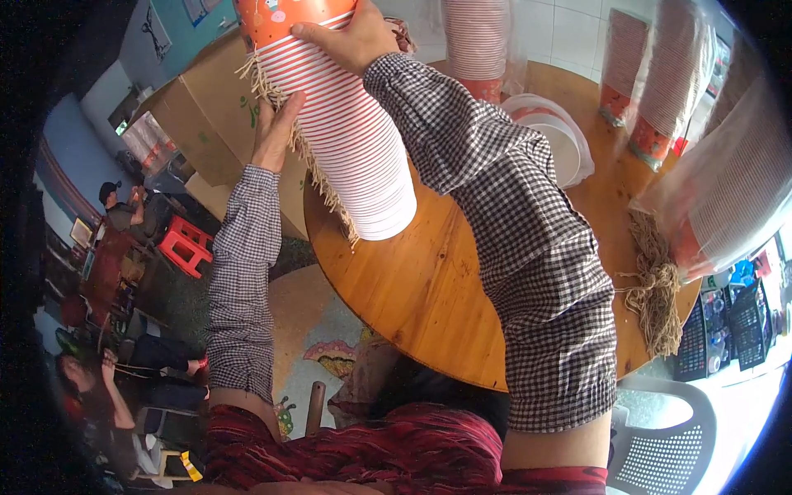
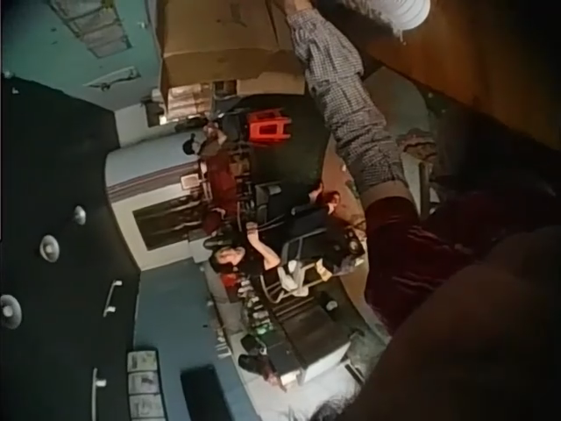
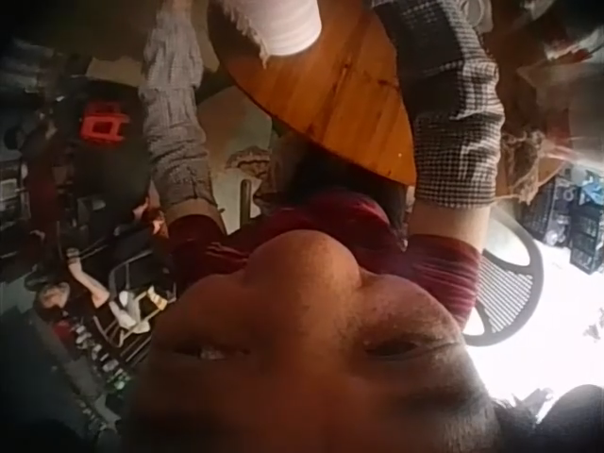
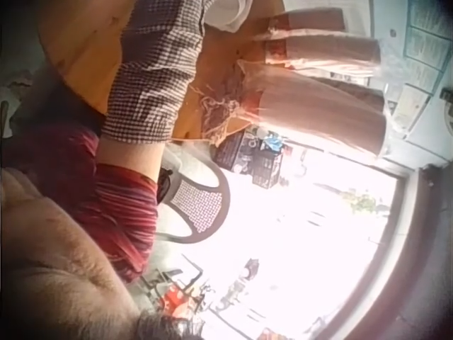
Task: Assembling paper buckets by threading and tying strings through pre-punched holes.
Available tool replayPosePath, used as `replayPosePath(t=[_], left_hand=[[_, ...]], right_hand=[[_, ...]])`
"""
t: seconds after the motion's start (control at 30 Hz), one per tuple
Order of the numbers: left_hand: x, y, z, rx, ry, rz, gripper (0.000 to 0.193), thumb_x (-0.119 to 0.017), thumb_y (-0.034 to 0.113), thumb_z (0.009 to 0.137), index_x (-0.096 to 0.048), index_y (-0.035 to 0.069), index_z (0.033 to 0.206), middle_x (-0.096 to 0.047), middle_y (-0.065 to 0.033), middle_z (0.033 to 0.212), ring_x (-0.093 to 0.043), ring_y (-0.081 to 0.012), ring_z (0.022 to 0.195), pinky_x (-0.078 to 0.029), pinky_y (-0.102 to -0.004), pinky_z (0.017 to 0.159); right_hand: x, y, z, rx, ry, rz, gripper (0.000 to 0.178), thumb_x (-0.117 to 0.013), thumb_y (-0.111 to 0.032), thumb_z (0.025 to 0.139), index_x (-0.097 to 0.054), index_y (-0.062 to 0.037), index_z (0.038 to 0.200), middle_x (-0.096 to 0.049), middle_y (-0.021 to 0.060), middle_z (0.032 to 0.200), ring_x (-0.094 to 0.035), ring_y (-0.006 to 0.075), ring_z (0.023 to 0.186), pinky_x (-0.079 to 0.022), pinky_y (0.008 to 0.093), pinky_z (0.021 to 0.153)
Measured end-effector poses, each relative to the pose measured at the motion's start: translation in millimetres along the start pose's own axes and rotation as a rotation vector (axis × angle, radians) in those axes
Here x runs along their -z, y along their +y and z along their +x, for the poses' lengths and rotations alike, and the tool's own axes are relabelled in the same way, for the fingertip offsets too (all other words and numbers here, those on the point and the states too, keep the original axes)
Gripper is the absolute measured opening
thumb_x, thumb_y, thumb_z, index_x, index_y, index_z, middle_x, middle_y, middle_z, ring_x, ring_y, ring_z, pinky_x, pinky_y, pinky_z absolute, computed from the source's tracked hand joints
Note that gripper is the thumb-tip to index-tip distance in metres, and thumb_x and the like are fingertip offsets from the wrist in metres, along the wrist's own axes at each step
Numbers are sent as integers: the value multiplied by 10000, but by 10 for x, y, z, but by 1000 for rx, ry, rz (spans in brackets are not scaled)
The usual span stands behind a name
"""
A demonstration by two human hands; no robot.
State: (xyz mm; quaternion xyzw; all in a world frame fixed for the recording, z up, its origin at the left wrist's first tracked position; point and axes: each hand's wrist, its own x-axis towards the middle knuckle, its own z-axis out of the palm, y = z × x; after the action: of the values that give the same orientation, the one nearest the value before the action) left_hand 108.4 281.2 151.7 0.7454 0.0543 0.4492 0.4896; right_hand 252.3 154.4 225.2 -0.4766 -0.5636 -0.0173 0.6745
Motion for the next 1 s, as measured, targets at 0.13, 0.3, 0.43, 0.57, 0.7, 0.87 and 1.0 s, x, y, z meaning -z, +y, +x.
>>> replayPosePath(t=[0.13,0.3,0.43,0.57,0.7,0.87,1.0], left_hand=[[107,-53,37,4,-6,111,905,-731,339,800,-147,29,1418,-422,-175,1337,-450,-278,1239,-415,-420,1026],[83,146,144,-98,9,-14,935,-747,279,795,-100,14,1415,-466,-187,1296,-534,-286,1152,-464,-410,984],[-98,132,153,-184,4,48,777,-781,226,765,-322,-39,1335,-571,-166,1197,-581,-243,1093,-496,-370,930],[-63,117,126,-129,11,52,619,-791,203,752,-487,-44,1233,-603,-149,1156,-617,-201,1015,-517,-337,879],[-162,106,178,-315,31,-11,632,-789,172,742,-450,-39,1232,-607,-152,1128,-635,-208,969,-530,-330,859],[-189,147,133,-208,37,8,604,-782,142,744,-463,-36,1225,-607,-151,1126,-633,-203,966,-530,-333,851],[-273,73,167,-294,57,-67,543,-775,118,750,-501,-27,1196,-612,-143,1118,-627,-186,964,-526,-326,839]], right_hand=[[88,-26,17,-43,-57,-77,853,-733,-493,746,-407,68,1300,-562,236,1204,-572,281,1101,-457,347,943],[138,42,217,-72,-210,113,965,-762,-497,720,-295,21,1387,-506,218,1278,-511,280,1174,-420,352,1000],[146,173,276,12,-268,117,1046,-800,-467,688,-212,-7,1422,-449,202,1333,-457,279,1227,-394,378,1031],[39,74,185,44,-252,132,1110,-827,-453,657,-164,-9,1428,-418,212,1348,-427,287,1250,-379,389,1048],[64,41,167,4,-194,54,1111,-826,-468,648,-178,16,1410,-424,235,1334,-442,300,1236,-387,397,1046],[38,-27,64,-25,-147,-45,1110,-827,-472,644,-187,28,1401,-421,253,1331,-445,315,1237,-389,402,1046],[135,-15,94,2,-134,-134,1071,-801,-495,663,-215,31,1389,-421,261,1335,-447,323,1240,-388,397,1047]])
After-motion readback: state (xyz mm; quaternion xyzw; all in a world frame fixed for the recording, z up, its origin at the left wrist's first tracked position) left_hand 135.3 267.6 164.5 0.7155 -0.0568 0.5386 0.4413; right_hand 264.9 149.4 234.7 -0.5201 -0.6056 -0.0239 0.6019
